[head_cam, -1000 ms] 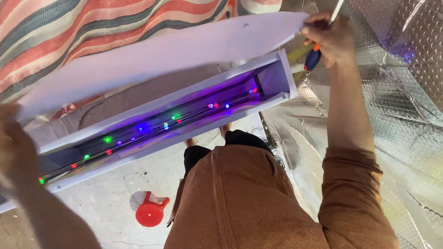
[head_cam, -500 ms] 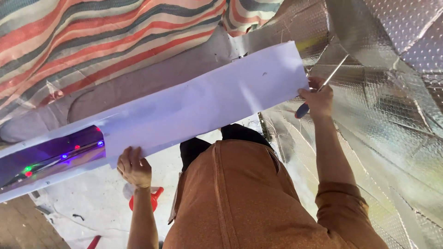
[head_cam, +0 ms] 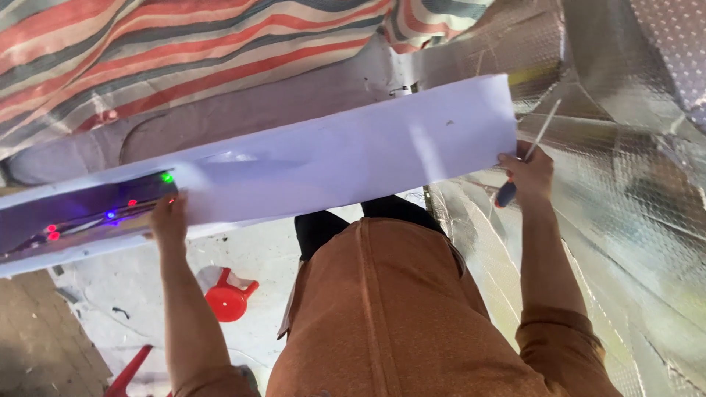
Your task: The person uses a screwdriver to secure a strip of multicolored LED lights inside a white rectangular frame. They then place a white sheet of paper over the frame to cover the lights and smooth it out.
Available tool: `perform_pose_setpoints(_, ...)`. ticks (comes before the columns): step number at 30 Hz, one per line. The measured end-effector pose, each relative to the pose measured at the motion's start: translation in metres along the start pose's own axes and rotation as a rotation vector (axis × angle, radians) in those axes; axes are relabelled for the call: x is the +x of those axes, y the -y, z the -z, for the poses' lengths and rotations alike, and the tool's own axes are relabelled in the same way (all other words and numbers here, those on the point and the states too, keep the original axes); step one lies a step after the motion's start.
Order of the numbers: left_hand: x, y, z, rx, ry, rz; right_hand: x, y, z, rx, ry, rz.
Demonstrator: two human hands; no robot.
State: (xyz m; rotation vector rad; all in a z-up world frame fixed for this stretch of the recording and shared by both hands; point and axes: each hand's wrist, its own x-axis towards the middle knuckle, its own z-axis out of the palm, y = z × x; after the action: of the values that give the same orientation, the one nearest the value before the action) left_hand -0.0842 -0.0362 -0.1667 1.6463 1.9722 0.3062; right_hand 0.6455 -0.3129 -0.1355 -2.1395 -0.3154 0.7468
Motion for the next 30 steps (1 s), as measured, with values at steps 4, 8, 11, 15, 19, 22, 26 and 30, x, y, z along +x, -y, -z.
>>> perform_pose_setpoints(4, 0.012, 0.002, -0.006, -0.157, -0.097, 0.065, 0.009, -0.016, -0.001, -0.192, -0.009, -0.051)
perform_pose_setpoints(8, 0.008, -0.005, -0.005, -0.430, -0.171, 0.046, 0.003, -0.012, 0.003, -0.232, -0.030, -0.095)
perform_pose_setpoints(11, 0.003, -0.003, 0.002, -0.534, -0.207, 0.048, 0.000, -0.023, 0.006, -0.164, -0.045, -0.090)
perform_pose_setpoints(15, 0.000, 0.021, 0.012, -0.705, -0.263, 0.059, -0.001, -0.029, 0.003, -0.113, -0.060, -0.084)
perform_pose_setpoints(19, 0.002, 0.024, 0.029, -0.830, -0.297, 0.031, -0.014, 0.011, 0.007, -0.135, -0.060, -0.072)
perform_pose_setpoints(22, 0.004, -0.006, 0.047, -0.817, -0.294, 0.050, -0.028, 0.062, 0.005, -0.248, 0.014, -0.210)
perform_pose_setpoints(26, 0.027, 0.012, 0.017, -0.557, -0.213, 0.172, -0.004, 0.037, 0.005, -0.167, 0.051, -0.126)
perform_pose_setpoints(30, 0.007, -0.037, 0.033, -0.489, -0.073, 0.243, 0.008, 0.021, 0.007, -0.232, 0.078, -0.097)
